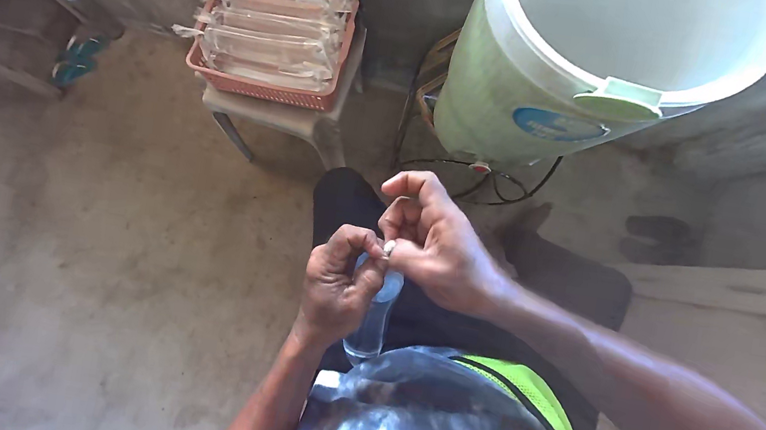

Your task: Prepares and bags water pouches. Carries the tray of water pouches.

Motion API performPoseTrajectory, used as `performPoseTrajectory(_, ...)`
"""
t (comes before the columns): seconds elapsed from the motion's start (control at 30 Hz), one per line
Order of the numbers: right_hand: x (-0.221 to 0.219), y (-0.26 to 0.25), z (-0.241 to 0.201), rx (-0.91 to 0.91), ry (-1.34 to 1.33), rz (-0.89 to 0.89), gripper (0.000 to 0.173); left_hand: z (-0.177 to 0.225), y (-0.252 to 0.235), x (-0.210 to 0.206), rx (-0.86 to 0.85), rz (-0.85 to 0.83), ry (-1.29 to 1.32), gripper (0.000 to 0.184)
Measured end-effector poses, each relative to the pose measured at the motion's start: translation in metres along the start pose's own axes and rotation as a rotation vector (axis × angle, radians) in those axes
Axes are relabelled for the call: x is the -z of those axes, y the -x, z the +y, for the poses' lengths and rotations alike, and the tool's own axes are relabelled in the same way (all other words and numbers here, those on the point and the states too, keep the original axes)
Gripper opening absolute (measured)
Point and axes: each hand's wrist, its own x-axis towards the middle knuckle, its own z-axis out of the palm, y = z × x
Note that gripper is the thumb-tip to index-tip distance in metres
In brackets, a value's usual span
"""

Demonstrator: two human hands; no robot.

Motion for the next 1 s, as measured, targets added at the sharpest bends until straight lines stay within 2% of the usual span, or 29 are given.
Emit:
performPoseTrajectory(0.07,0.003,-0.005,0.002,-0.243,-0.354,0.031,0.047,0.000,0.001,0.001,0.009,0.007,-0.030,0.008)
performPoseTrajectory(0.1,0.007,-0.006,0.005,-0.271,-0.377,0.022,0.044,-0.001,0.001,0.002,0.012,0.009,-0.047,0.008)
performPoseTrajectory(0.13,0.013,-0.007,0.006,-0.227,-0.286,-0.007,0.041,-0.002,0.001,0.002,0.013,0.007,-0.060,0.008)
performPoseTrajectory(0.23,0.034,-0.003,-0.010,0.077,0.334,-0.187,0.050,-0.004,-0.001,-0.002,0.022,-0.002,-0.089,0.010)
performPoseTrajectory(0.3,0.036,0.001,-0.026,0.274,0.727,-0.318,0.045,-0.006,-0.002,-0.006,0.010,-0.016,-0.110,0.010)
performPoseTrajectory(0.4,0.031,0.004,-0.040,0.280,1.139,-0.459,0.031,-0.009,-0.003,-0.014,-0.023,-0.043,-0.140,0.006)
performPoseTrajectory(0.5,0.035,0.001,-0.050,0.197,1.261,-0.583,0.018,-0.008,-0.003,-0.018,-0.047,-0.069,-0.117,0.009)
performPoseTrajectory(0.57,0.043,-0.001,-0.049,0.221,1.149,-0.656,0.019,-0.007,0.000,-0.016,-0.054,-0.093,-0.090,0.011)
performPoseTrajectory(0.67,0.052,-0.002,-0.043,0.145,0.764,-0.718,0.027,-0.003,0.004,-0.011,-0.068,-0.155,0.003,0.009)
performPoseTrajectory(0.8,0.042,0.020,-0.029,-0.181,0.104,-0.561,0.032,0.009,0.013,-0.009,-0.138,-0.227,0.088,0.006)
performPoseTrajectory(0.87,0.031,0.031,-0.026,-0.266,-0.144,-0.485,0.032,0.014,0.020,-0.008,-0.179,-0.218,0.054,0.004)
performPoseTrajectory(0.93,0.020,0.038,-0.029,-0.291,-0.272,-0.448,0.032,0.021,0.027,-0.006,-0.205,-0.198,-0.019,0.009)
performPoseTrajectory(1.0,0.012,0.044,-0.037,-0.268,-0.287,-0.458,0.032,0.033,0.034,-0.005,-0.218,-0.152,-0.086,0.016)
